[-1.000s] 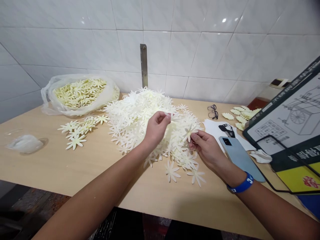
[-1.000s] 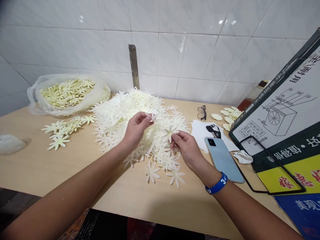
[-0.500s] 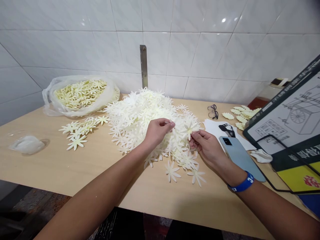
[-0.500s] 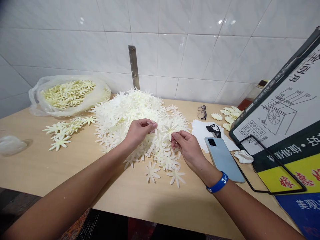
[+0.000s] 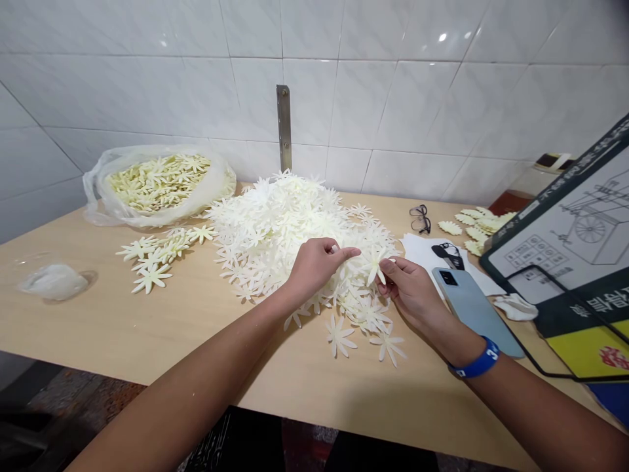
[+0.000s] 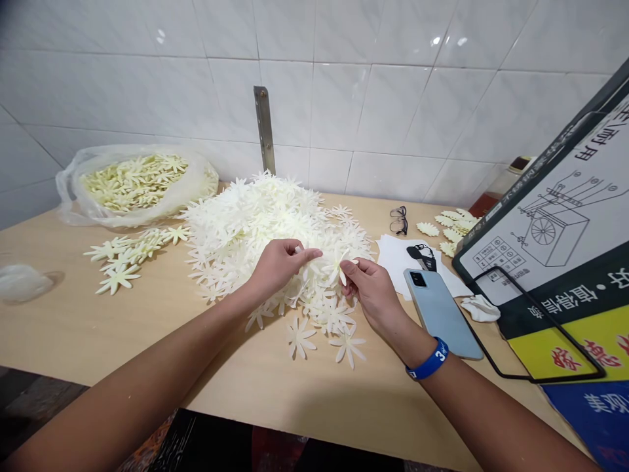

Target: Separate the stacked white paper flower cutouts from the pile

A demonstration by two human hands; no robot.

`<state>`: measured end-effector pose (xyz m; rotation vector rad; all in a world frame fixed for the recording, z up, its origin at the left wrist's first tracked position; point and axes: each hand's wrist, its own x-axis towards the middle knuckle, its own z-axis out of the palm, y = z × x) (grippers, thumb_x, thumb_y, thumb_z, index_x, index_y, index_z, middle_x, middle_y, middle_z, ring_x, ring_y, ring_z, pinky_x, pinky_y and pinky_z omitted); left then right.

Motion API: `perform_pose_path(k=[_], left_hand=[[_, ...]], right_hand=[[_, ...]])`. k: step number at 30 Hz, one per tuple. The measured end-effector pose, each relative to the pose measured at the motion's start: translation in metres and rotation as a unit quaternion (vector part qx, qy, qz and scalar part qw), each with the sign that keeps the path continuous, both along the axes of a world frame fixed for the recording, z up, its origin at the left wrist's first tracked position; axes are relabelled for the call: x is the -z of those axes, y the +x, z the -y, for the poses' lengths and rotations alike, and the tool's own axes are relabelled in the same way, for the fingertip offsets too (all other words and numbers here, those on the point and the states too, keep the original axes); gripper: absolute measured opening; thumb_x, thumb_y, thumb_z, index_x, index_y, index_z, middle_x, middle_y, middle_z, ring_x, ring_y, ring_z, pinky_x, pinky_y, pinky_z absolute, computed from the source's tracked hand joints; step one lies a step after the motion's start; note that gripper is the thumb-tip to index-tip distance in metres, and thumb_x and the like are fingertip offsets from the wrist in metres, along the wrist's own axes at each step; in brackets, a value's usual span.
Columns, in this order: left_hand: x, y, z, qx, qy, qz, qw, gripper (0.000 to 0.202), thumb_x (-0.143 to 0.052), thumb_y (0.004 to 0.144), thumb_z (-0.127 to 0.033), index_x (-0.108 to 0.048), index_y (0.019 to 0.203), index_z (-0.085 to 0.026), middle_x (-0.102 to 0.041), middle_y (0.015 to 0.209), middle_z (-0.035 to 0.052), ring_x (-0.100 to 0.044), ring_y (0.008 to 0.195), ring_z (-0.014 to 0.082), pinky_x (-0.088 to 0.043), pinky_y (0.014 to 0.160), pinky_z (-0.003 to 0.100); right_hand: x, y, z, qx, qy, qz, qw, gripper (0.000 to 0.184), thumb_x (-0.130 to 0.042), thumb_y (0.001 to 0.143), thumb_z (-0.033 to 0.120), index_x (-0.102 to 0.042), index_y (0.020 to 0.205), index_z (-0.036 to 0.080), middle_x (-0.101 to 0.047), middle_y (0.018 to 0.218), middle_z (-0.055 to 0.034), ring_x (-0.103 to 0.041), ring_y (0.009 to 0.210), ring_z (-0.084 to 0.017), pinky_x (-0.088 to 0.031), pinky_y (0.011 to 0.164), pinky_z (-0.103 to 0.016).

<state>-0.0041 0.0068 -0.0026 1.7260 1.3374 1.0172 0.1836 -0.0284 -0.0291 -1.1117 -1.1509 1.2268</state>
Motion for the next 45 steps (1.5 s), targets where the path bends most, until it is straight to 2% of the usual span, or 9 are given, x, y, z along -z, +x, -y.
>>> perform_pose_path(k=[5,10,15,21,26,30,34,40,45], left_hand=[[0.006,0.001,-0.002,0.025,0.053,-0.018,0.998,0.013,-0.061,0.082,-0.032,-0.067,0.078,-0.021,-0.069,0.086,0.0027,-0.06,0.078,0.0168,-0.043,0.067,0.028],[0.003,0.004,0.003,0.05,0.223,0.002,0.973,0.022,-0.052,0.091,-0.024,-0.065,0.108,-0.023,-0.062,0.122,0.0076,-0.053,0.119,0.0216,-0.043,0.099,0.036],[0.001,0.008,0.007,0.14,0.253,-0.034,0.957,0.015,-0.069,0.081,-0.026,-0.071,0.096,-0.027,-0.061,0.126,0.0058,-0.051,0.123,0.0245,-0.039,0.107,0.042],[0.003,0.012,0.009,0.134,0.192,0.003,0.972,0.009,-0.063,0.085,-0.025,-0.07,0.079,-0.024,-0.062,0.117,0.0056,-0.055,0.115,0.0229,-0.042,0.101,0.039],[-0.004,0.004,-0.002,0.027,0.107,0.183,0.977,0.008,-0.054,0.087,-0.023,-0.061,0.089,-0.019,-0.066,0.107,0.0075,-0.061,0.103,0.019,-0.048,0.088,0.033],[-0.006,-0.003,-0.012,-0.016,0.031,0.275,0.961,0.012,-0.06,0.081,-0.028,-0.054,0.078,-0.018,-0.07,0.097,0.0075,-0.064,0.101,0.019,-0.049,0.086,0.031],[-0.004,-0.003,-0.012,-0.028,-0.004,0.263,0.964,0.02,-0.064,0.077,-0.027,-0.048,0.07,-0.019,-0.061,0.066,-0.0014,-0.067,0.083,0.0163,-0.049,0.079,0.029],[-0.001,0.0,-0.012,0.005,-0.006,0.246,0.969,0.042,-0.073,0.07,-0.027,-0.057,0.108,-0.02,-0.059,0.064,-0.0049,-0.059,0.063,0.0112,-0.047,0.067,0.025],[-0.002,-0.001,-0.011,0.002,-0.02,0.181,0.983,0.024,-0.071,0.072,-0.038,-0.062,0.066,-0.016,-0.056,0.059,-0.0009,-0.049,0.055,0.0099,-0.04,0.056,0.024]], right_hand=[[0.001,0.0,0.0,0.012,-0.006,0.005,1.0,0.042,-0.075,0.076,0.05,-0.054,0.059,0.018,-0.051,0.049,0.0014,-0.045,0.044,-0.01,-0.036,0.043,-0.024],[0.002,0.0,0.0,0.027,-0.016,0.01,0.999,0.041,-0.076,0.075,0.05,-0.054,0.061,0.019,-0.05,0.048,0.0023,-0.044,0.042,-0.01,-0.033,0.04,-0.024],[0.0,0.0,0.002,0.022,-0.032,0.02,0.999,0.044,-0.075,0.073,0.056,-0.054,0.061,0.019,-0.046,0.046,0.0034,-0.041,0.04,-0.01,-0.03,0.039,-0.024],[0.0,0.0,0.003,-0.039,-0.013,0.027,0.999,0.045,-0.072,0.077,0.055,-0.051,0.059,0.019,-0.046,0.045,0.0038,-0.041,0.04,-0.01,-0.032,0.041,-0.024],[0.0,0.002,0.0,-0.048,0.019,0.037,0.998,0.036,-0.068,0.083,0.047,-0.057,0.065,0.018,-0.056,0.056,0.0011,-0.05,0.051,-0.011,-0.041,0.05,-0.024],[-0.002,0.002,-0.002,-0.053,0.024,-0.004,0.998,0.027,-0.07,0.082,0.042,-0.061,0.073,0.018,-0.06,0.065,-0.0002,-0.056,0.06,-0.013,-0.047,0.058,-0.025],[-0.002,0.001,-0.002,-0.043,0.011,-0.015,0.999,0.026,-0.071,0.081,0.042,-0.063,0.072,0.018,-0.06,0.067,-0.0005,-0.055,0.059,-0.012,-0.046,0.057,-0.025],[-0.003,0.001,-0.001,-0.02,0.016,-0.023,0.999,0.028,-0.075,0.077,0.041,-0.064,0.068,0.018,-0.059,0.064,-0.0005,-0.054,0.056,-0.011,-0.046,0.053,-0.024],[-0.003,0.002,0.0,-0.013,0.007,-0.023,1.0,0.031,-0.074,0.078,0.044,-0.063,0.066,0.017,-0.058,0.063,-0.0004,-0.054,0.054,-0.011,-0.045,0.05,-0.024]])
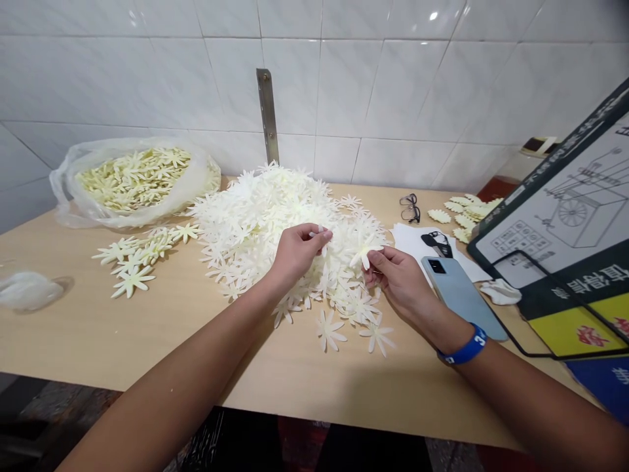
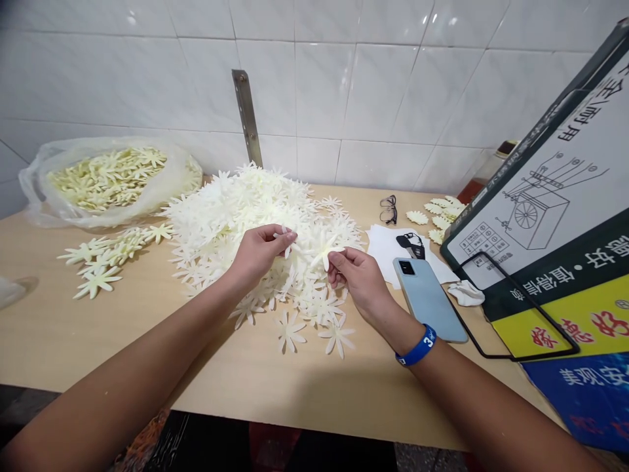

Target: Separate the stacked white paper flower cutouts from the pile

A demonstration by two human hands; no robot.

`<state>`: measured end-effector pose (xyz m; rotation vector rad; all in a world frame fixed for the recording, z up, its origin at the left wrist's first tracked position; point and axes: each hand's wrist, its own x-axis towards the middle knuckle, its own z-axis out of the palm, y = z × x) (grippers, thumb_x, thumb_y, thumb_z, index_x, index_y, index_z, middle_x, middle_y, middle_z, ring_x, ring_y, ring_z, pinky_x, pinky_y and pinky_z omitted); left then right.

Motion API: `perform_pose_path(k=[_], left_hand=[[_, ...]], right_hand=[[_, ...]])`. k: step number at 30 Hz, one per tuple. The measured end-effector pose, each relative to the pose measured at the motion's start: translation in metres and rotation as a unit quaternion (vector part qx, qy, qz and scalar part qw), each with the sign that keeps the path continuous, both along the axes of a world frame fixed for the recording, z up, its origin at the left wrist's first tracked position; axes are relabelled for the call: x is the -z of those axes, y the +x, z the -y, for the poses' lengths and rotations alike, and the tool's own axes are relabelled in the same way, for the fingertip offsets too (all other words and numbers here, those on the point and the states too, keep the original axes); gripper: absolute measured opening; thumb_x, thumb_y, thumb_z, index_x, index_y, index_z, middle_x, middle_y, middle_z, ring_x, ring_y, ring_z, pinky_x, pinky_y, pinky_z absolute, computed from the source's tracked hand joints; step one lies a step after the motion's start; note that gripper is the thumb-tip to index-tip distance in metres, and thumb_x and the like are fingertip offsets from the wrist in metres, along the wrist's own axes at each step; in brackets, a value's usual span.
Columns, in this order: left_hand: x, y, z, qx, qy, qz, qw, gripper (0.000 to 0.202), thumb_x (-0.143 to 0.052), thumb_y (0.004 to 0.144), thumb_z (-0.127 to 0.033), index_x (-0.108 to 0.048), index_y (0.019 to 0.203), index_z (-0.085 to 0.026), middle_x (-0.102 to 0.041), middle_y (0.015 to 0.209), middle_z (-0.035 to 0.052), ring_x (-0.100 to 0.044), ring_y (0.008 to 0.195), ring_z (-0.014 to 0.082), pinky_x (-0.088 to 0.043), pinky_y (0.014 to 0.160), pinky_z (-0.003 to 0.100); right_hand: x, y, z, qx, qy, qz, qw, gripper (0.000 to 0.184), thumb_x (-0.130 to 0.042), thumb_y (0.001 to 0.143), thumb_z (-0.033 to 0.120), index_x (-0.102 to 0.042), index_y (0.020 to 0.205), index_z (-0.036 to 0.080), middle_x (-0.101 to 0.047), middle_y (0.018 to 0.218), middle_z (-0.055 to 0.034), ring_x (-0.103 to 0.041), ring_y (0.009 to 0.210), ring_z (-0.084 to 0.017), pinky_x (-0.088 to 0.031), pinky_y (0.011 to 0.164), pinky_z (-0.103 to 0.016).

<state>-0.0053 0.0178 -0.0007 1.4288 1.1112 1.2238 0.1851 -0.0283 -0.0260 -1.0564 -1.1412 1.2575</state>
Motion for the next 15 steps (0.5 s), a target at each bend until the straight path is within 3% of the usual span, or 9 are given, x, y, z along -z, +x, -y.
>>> perform_pose_path(k=[4,7,10,12,15], left_hand=[[0.001,-0.001,0.004,-0.012,0.002,-0.052,0.999,0.04,-0.062,0.079,-0.047,-0.048,0.056,-0.018,-0.049,0.051,-0.0016,-0.046,0.049,0.0109,-0.035,0.05,0.024],[0.002,-0.001,0.006,-0.024,0.058,-0.13,0.99,0.039,-0.057,0.084,-0.048,-0.047,0.059,-0.019,-0.053,0.056,-0.0002,-0.053,0.057,0.0145,-0.04,0.057,0.026],[0.002,0.001,0.009,-0.018,0.164,-0.196,0.967,0.015,-0.061,0.084,-0.035,-0.062,0.08,-0.021,-0.065,0.089,0.004,-0.06,0.088,0.0201,-0.046,0.08,0.032],[0.0,0.003,0.012,0.004,0.227,-0.198,0.954,0.012,-0.06,0.086,-0.028,-0.066,0.095,-0.023,-0.063,0.11,0.0061,-0.058,0.107,0.0217,-0.043,0.095,0.035],[0.0,0.007,0.017,0.048,0.279,-0.201,0.938,0.015,-0.058,0.089,-0.027,-0.071,0.095,-0.025,-0.063,0.117,0.0065,-0.055,0.115,0.0219,-0.04,0.103,0.037]], right_hand=[[0.003,0.002,-0.001,0.004,0.001,0.012,1.0,0.033,-0.073,0.079,0.045,-0.061,0.066,0.018,-0.058,0.06,-0.0004,-0.053,0.053,-0.012,-0.044,0.05,-0.024],[0.005,0.003,-0.002,0.004,0.0,0.014,1.0,0.035,-0.072,0.08,0.047,-0.059,0.065,0.018,-0.056,0.057,0.0,-0.052,0.051,-0.012,-0.041,0.048,-0.024],[0.006,0.003,-0.002,-0.003,-0.003,0.018,1.0,0.038,-0.072,0.079,0.05,-0.058,0.064,0.018,-0.055,0.054,0.0006,-0.049,0.048,-0.012,-0.04,0.046,-0.025],[0.006,0.002,-0.002,-0.003,-0.006,0.023,1.0,0.039,-0.072,0.079,0.051,-0.056,0.063,0.019,-0.053,0.053,0.0007,-0.048,0.047,-0.012,-0.039,0.045,-0.025],[0.004,0.001,0.0,-0.003,-0.01,0.026,1.0,0.041,-0.071,0.078,0.053,-0.055,0.061,0.019,-0.052,0.051,0.001,-0.048,0.046,-0.012,-0.038,0.043,-0.025]])
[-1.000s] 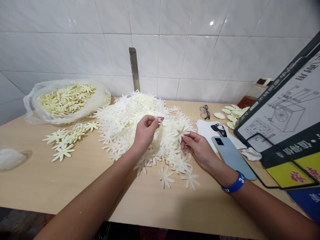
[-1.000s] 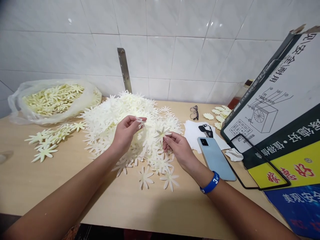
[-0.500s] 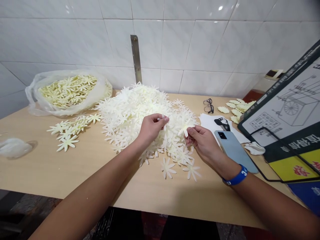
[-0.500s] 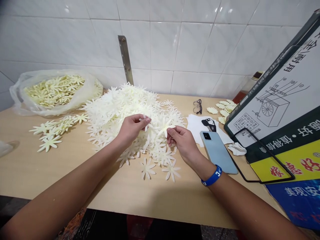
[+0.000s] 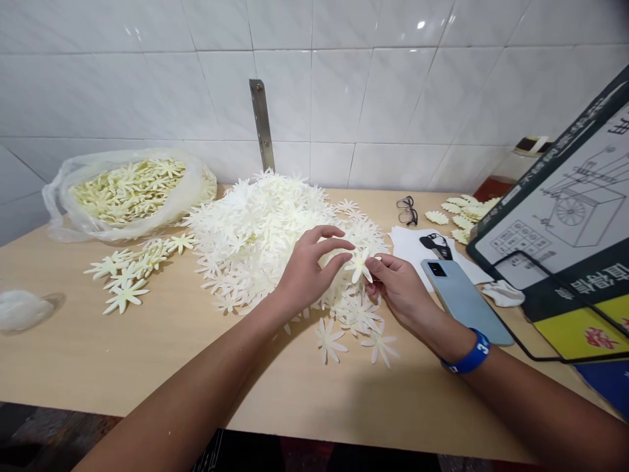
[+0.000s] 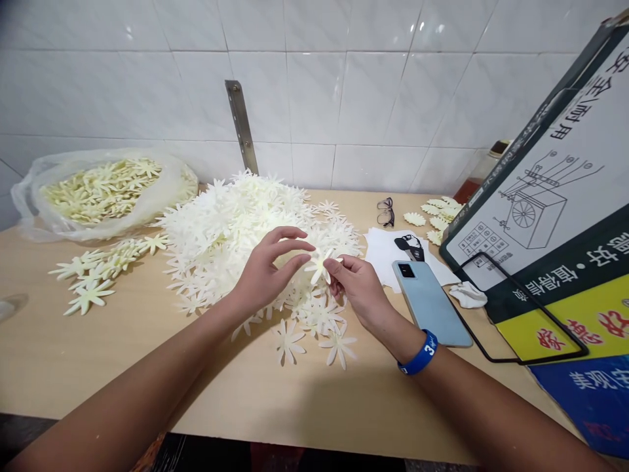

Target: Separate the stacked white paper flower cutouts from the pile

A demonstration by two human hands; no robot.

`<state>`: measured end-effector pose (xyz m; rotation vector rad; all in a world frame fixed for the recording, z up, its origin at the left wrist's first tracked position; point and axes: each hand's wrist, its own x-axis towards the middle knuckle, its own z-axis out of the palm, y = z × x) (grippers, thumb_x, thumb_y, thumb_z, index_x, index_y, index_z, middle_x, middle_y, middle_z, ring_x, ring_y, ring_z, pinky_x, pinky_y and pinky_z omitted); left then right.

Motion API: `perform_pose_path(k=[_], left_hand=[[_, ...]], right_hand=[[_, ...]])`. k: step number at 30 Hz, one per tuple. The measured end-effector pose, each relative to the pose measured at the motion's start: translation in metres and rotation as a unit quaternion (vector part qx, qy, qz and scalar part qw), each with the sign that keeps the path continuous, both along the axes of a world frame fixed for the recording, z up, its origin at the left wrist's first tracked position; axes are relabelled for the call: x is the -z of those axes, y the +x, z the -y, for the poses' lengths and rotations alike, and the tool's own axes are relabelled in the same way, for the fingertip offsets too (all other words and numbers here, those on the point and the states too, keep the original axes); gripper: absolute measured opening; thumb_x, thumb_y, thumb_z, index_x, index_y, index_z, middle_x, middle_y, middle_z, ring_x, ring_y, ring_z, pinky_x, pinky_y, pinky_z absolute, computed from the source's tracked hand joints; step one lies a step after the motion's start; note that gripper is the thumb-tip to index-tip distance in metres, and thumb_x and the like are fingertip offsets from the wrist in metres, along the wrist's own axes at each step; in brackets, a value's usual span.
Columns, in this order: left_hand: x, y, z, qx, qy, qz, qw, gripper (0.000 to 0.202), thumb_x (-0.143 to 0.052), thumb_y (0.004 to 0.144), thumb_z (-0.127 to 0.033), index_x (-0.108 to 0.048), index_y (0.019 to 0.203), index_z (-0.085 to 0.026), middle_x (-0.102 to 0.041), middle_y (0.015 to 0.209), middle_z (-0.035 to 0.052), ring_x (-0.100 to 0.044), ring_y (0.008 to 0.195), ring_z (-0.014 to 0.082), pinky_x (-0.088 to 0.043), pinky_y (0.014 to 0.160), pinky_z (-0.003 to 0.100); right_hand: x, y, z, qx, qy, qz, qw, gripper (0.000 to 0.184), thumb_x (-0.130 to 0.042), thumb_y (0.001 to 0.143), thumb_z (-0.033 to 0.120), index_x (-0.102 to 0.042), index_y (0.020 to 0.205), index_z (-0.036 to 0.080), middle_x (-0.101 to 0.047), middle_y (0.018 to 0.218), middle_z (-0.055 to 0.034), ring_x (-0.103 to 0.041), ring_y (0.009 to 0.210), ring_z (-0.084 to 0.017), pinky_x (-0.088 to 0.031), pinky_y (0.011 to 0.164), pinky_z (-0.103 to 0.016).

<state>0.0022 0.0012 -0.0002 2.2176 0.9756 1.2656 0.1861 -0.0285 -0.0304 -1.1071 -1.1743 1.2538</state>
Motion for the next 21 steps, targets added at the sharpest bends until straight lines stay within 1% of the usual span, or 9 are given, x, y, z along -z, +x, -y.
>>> perform_pose_path(k=[4,7,9,12,15,21], left_hand=[[0.0036,0.0045,0.0032,0.037,0.014,-0.029,0.999,0.013,-0.064,0.086,-0.026,-0.074,0.094,-0.027,-0.064,0.119,0.0049,-0.055,0.116,0.0227,-0.041,0.103,0.041],[0.0058,0.0059,0.0035,0.046,0.0,-0.029,0.999,0.011,-0.063,0.086,-0.027,-0.074,0.088,-0.027,-0.066,0.115,0.0048,-0.057,0.112,0.0225,-0.043,0.101,0.041],[0.0056,0.0066,0.0035,0.049,-0.02,-0.009,0.999,0.011,-0.063,0.086,-0.027,-0.074,0.086,-0.025,-0.067,0.111,0.0051,-0.058,0.11,0.0222,-0.044,0.099,0.039],[0.0037,0.0078,0.0035,0.059,-0.081,0.044,0.994,0.01,-0.063,0.085,-0.024,-0.072,0.084,-0.022,-0.068,0.107,0.0058,-0.061,0.104,0.0205,-0.046,0.096,0.036],[0.0023,0.0085,0.0032,0.054,-0.152,0.094,0.982,0.011,-0.063,0.083,-0.022,-0.071,0.077,-0.02,-0.069,0.103,0.0064,-0.063,0.099,0.0192,-0.047,0.094,0.034],[-0.0016,0.0063,0.0025,0.063,-0.27,0.165,0.947,0.015,-0.068,0.077,-0.03,-0.069,0.071,-0.017,-0.067,0.106,0.0067,-0.062,0.103,0.0207,-0.048,0.09,0.033]], right_hand=[[-0.0017,-0.0027,0.0019,-0.014,-0.005,-0.001,1.0,0.042,-0.072,0.076,0.054,-0.055,0.062,0.019,-0.05,0.05,0.0019,-0.046,0.043,-0.011,-0.036,0.04,-0.024],[-0.0023,-0.0039,0.0021,-0.021,-0.017,0.002,1.0,0.041,-0.074,0.074,0.055,-0.058,0.065,0.018,-0.051,0.051,0.002,-0.046,0.042,-0.011,-0.036,0.039,-0.024],[-0.0021,-0.0038,0.0016,-0.022,-0.015,0.002,1.0,0.041,-0.075,0.074,0.055,-0.058,0.066,0.018,-0.051,0.052,0.0019,-0.047,0.043,-0.011,-0.036,0.04,-0.024],[-0.0013,-0.0032,0.001,-0.028,-0.004,0.005,1.0,0.041,-0.073,0.076,0.053,-0.056,0.064,0.019,-0.051,0.051,0.002,-0.047,0.043,-0.011,-0.036,0.041,-0.024],[-0.0007,-0.0033,0.0013,-0.037,0.002,0.017,0.999,0.039,-0.072,0.078,0.051,-0.055,0.065,0.019,-0.052,0.052,0.0019,-0.046,0.044,-0.01,-0.037,0.043,-0.024],[0.0006,-0.0034,0.0017,-0.043,0.023,0.041,0.998,0.035,-0.068,0.082,0.049,-0.057,0.069,0.019,-0.054,0.056,0.0021,-0.05,0.049,-0.012,-0.043,0.048,-0.025]])
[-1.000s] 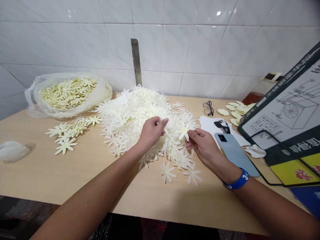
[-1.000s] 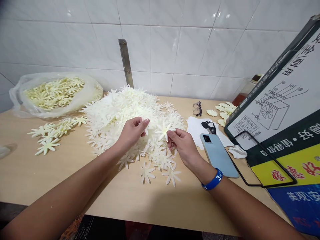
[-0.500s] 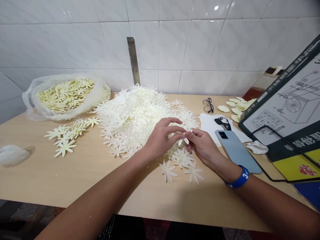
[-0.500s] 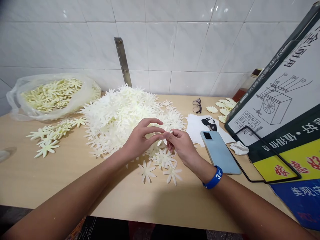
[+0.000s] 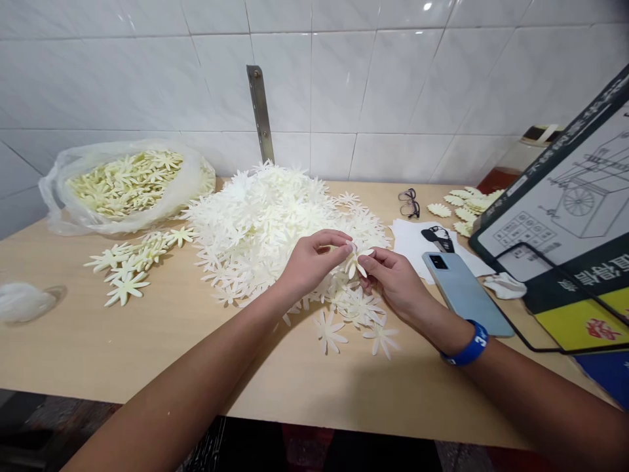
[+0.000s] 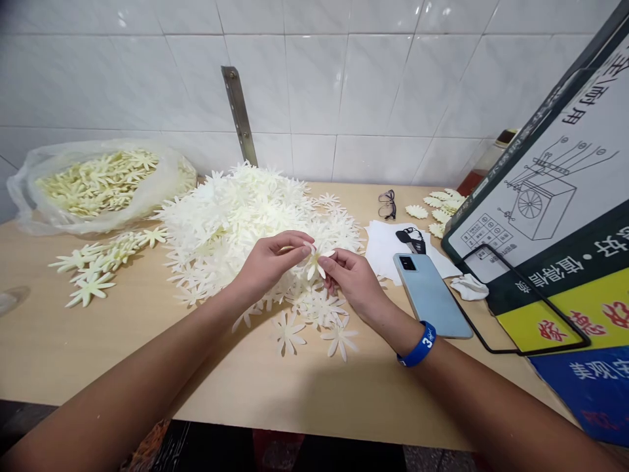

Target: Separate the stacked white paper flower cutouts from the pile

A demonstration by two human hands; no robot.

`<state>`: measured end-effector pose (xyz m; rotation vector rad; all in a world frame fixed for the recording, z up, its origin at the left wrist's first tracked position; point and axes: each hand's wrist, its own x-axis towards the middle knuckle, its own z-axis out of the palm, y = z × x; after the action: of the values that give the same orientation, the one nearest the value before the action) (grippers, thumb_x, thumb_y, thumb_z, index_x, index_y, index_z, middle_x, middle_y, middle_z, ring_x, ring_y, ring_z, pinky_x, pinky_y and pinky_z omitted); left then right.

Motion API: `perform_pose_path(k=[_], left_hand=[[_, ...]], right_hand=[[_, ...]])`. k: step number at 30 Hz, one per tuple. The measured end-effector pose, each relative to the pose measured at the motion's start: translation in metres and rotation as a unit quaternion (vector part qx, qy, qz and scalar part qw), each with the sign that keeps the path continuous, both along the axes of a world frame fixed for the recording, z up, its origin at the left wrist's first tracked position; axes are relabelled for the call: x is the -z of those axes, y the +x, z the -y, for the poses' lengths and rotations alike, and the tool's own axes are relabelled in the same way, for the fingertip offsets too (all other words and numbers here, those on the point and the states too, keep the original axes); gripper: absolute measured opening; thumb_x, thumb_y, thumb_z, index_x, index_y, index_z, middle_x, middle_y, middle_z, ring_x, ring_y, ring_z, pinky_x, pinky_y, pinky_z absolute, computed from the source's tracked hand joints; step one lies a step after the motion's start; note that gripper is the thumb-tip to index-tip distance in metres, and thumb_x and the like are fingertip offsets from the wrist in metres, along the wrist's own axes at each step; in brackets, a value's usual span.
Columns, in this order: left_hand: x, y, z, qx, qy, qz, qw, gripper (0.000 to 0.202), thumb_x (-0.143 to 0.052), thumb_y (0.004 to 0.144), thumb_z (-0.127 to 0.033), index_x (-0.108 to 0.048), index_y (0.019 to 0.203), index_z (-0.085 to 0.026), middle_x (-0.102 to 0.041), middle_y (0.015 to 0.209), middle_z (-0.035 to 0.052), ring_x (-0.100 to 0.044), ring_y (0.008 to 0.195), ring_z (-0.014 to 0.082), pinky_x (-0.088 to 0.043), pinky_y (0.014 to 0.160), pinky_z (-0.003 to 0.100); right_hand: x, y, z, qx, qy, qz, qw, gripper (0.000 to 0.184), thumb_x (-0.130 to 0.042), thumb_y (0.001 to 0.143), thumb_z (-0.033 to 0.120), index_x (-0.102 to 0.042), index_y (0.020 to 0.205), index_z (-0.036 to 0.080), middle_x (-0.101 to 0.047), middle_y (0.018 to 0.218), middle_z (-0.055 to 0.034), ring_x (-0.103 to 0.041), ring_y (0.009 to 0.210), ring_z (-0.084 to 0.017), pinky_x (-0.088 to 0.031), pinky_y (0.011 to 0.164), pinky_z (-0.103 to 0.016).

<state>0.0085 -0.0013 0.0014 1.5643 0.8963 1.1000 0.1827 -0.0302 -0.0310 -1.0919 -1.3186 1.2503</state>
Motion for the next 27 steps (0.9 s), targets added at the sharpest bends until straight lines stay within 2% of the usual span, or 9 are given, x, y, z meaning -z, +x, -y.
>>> perform_pose_path(k=[5,10,13,17,21,27], left_hand=[[-0.0034,-0.0017,0.0002,0.014,-0.043,-0.006,0.999,0.014,-0.067,0.076,-0.03,-0.067,0.071,-0.017,-0.066,0.11,0.005,-0.06,0.107,0.0199,-0.046,0.091,0.031],[-0.0036,-0.0019,0.0011,0.015,-0.042,-0.052,0.998,0.011,-0.064,0.075,-0.027,-0.063,0.074,-0.017,-0.065,0.112,0.0026,-0.062,0.091,0.0162,-0.046,0.087,0.031],[-0.0023,-0.0008,0.0017,0.007,-0.041,-0.079,0.996,0.011,-0.061,0.077,-0.028,-0.063,0.076,-0.018,-0.067,0.105,0.002,-0.062,0.088,0.0164,-0.047,0.085,0.032],[0.0002,0.001,0.0009,-0.007,-0.006,-0.06,0.998,0.014,-0.06,0.08,-0.029,-0.067,0.075,-0.018,-0.068,0.097,0.0033,-0.062,0.095,0.0192,-0.047,0.088,0.033],[0.0011,0.0008,-0.0008,-0.016,0.004,-0.026,1.0,0.011,-0.069,0.075,-0.029,-0.072,0.072,-0.018,-0.068,0.105,0.0066,-0.061,0.105,0.0217,-0.048,0.091,0.035],[0.0011,-0.0007,-0.0016,-0.009,-0.006,-0.045,0.999,0.012,-0.073,0.072,-0.028,-0.071,0.069,-0.017,-0.067,0.11,0.0078,-0.062,0.105,0.0219,-0.045,0.096,0.039]], right_hand=[[0.0004,-0.0003,0.0006,0.008,0.03,0.032,0.999,0.033,-0.065,0.086,0.044,-0.055,0.067,0.019,-0.055,0.055,0.0022,-0.051,0.052,-0.012,-0.042,0.05,-0.025],[-0.0021,-0.0021,0.0025,0.018,0.057,0.058,0.997,0.033,-0.064,0.087,0.042,-0.055,0.066,0.019,-0.055,0.055,0.0023,-0.051,0.051,-0.012,-0.041,0.052,-0.025],[-0.0028,-0.0032,0.0052,0.021,0.073,0.09,0.993,0.032,-0.064,0.087,0.042,-0.055,0.067,0.019,-0.056,0.055,0.0023,-0.05,0.051,-0.012,-0.039,0.051,-0.024],[-0.0029,-0.0047,0.0092,0.036,0.106,0.135,0.984,0.03,-0.064,0.087,0.039,-0.055,0.067,0.019,-0.056,0.057,0.0021,-0.048,0.053,-0.011,-0.037,0.05,-0.024],[-0.0031,-0.0046,0.0094,0.039,0.111,0.138,0.983,0.03,-0.062,0.089,0.039,-0.054,0.067,0.019,-0.055,0.057,0.0021,-0.049,0.054,-0.012,-0.038,0.051,-0.025],[-0.0032,-0.0035,0.0073,0.031,0.11,0.125,0.985,0.029,-0.062,0.089,0.04,-0.056,0.069,0.019,-0.056,0.056,0.0024,-0.052,0.053,-0.012,-0.04,0.052,-0.024]])
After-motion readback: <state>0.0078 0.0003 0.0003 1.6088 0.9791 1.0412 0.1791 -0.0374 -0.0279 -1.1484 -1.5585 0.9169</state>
